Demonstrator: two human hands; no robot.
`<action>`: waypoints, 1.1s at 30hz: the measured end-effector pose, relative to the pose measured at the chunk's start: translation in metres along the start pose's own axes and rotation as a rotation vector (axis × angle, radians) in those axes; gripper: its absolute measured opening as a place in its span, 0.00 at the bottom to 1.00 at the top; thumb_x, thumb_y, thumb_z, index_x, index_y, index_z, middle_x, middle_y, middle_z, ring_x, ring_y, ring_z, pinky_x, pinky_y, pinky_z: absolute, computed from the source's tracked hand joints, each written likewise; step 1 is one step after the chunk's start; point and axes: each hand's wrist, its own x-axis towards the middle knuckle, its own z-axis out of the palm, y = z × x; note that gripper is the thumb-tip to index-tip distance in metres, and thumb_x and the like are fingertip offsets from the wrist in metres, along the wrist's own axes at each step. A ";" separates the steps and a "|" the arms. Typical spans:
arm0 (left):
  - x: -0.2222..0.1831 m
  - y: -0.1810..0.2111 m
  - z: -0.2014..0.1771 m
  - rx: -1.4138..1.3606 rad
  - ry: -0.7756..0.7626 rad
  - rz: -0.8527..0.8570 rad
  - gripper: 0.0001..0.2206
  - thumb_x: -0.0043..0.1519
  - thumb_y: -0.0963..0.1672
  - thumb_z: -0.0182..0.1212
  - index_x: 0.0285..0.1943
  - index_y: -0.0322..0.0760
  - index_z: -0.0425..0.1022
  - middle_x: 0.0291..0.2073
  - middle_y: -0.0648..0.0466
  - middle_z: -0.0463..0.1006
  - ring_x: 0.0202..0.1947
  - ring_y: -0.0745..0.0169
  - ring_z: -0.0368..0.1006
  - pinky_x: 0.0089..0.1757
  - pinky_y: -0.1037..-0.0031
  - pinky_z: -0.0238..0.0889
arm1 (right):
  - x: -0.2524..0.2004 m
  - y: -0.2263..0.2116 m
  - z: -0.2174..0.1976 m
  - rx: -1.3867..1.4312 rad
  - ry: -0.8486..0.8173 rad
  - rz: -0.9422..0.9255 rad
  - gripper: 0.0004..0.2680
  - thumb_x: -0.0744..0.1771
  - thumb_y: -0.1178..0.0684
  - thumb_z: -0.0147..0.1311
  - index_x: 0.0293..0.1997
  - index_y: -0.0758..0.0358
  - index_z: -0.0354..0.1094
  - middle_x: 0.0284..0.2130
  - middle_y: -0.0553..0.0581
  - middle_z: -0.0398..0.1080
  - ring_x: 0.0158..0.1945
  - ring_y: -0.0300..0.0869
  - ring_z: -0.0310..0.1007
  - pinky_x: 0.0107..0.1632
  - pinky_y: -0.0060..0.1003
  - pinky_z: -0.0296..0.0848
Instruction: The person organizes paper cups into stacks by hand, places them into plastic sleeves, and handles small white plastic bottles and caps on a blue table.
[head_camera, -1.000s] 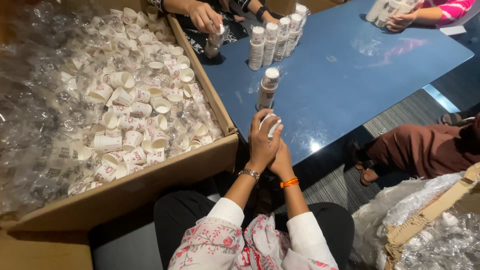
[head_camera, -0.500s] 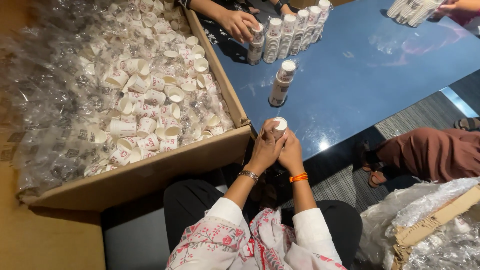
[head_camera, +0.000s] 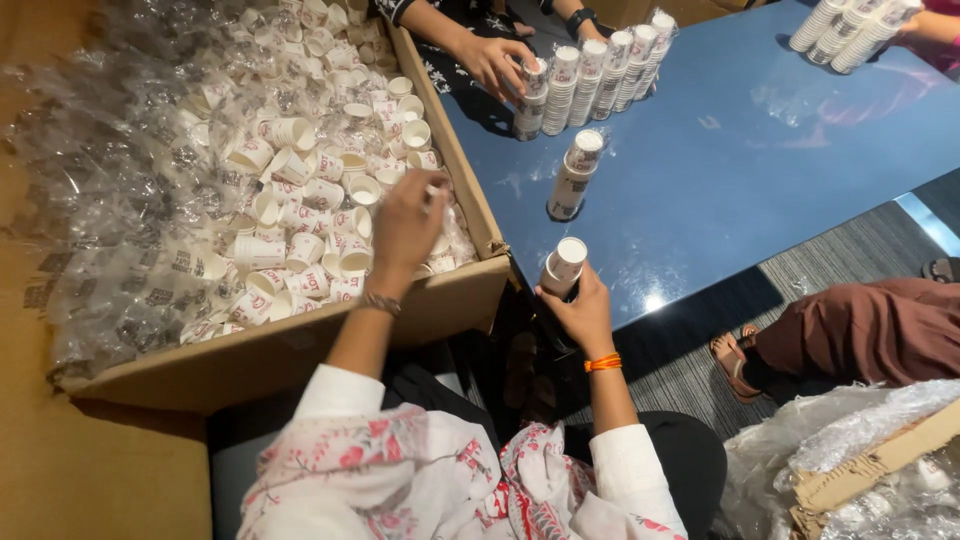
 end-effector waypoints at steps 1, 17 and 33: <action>0.011 -0.015 -0.018 0.226 -0.027 -0.119 0.07 0.65 0.43 0.60 0.50 0.40 0.79 0.47 0.53 0.80 0.39 0.59 0.78 0.40 0.70 0.72 | -0.002 0.001 0.001 0.014 0.011 -0.029 0.21 0.60 0.49 0.71 0.53 0.66 0.67 0.45 0.64 0.77 0.50 0.54 0.80 0.51 0.45 0.76; 0.006 -0.142 -0.033 0.428 0.157 -0.403 0.14 0.58 0.47 0.70 0.48 0.36 0.79 0.45 0.40 0.73 0.44 0.39 0.73 0.44 0.54 0.67 | 0.000 0.003 0.000 -0.039 0.016 -0.042 0.22 0.59 0.48 0.71 0.54 0.66 0.67 0.46 0.63 0.76 0.51 0.57 0.77 0.51 0.47 0.74; -0.044 0.072 0.155 0.298 -0.060 0.530 0.26 0.60 0.51 0.67 0.59 0.27 0.71 0.64 0.37 0.62 0.67 0.38 0.63 0.62 0.61 0.64 | -0.001 0.049 0.014 -0.029 -0.074 -0.051 0.16 0.63 0.51 0.61 0.53 0.67 0.66 0.43 0.66 0.76 0.48 0.62 0.76 0.47 0.47 0.74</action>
